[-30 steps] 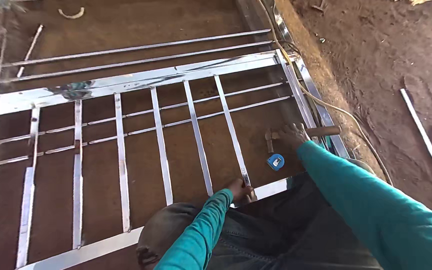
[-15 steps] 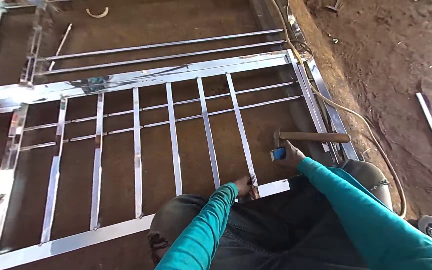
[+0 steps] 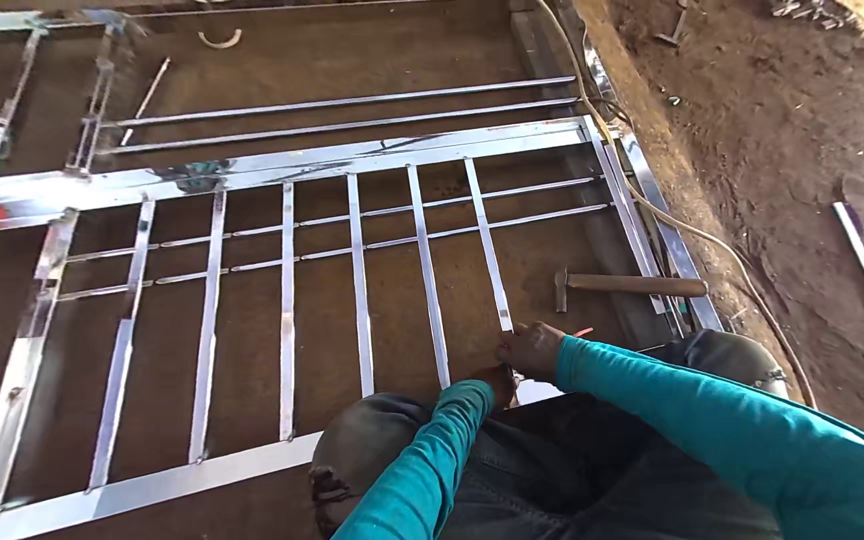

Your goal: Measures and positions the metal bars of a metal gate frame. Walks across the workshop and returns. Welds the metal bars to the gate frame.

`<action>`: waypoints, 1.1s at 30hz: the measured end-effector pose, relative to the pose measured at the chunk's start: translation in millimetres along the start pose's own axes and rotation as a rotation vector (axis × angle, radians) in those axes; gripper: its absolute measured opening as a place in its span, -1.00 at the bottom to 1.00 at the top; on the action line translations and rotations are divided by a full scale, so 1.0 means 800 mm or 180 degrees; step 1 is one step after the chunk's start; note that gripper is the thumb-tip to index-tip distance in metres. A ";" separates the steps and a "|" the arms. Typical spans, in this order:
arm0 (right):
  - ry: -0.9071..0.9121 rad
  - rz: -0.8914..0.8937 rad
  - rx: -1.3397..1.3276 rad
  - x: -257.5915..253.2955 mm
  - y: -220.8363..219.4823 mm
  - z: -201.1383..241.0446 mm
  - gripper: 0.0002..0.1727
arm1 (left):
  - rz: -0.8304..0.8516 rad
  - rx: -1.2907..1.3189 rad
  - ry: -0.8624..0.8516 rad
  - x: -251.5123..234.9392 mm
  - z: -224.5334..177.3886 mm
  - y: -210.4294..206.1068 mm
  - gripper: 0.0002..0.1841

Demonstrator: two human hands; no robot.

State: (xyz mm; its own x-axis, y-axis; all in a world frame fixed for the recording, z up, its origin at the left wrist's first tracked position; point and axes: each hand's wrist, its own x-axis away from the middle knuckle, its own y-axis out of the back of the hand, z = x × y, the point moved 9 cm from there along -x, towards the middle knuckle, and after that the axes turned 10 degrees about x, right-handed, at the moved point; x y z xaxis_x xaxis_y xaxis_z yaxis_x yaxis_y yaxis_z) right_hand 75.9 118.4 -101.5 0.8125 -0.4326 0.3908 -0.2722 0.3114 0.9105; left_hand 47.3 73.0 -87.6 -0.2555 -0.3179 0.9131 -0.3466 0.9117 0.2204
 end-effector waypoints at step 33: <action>-0.1165 0.0389 0.0114 0.142 -0.036 -0.147 -0.52 | 0.0003 0.0265 0.0074 -0.061 0.034 -0.022 -0.45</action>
State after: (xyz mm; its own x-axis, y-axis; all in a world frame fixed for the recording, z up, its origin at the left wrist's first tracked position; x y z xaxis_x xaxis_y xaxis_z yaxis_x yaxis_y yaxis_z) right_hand 236.9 159.9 -99.0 0.5371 -0.6694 0.5132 -0.3788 0.3523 0.8558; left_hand 41.5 65.2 -145.6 -0.2353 -0.3100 0.9212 -0.4205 0.8870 0.1911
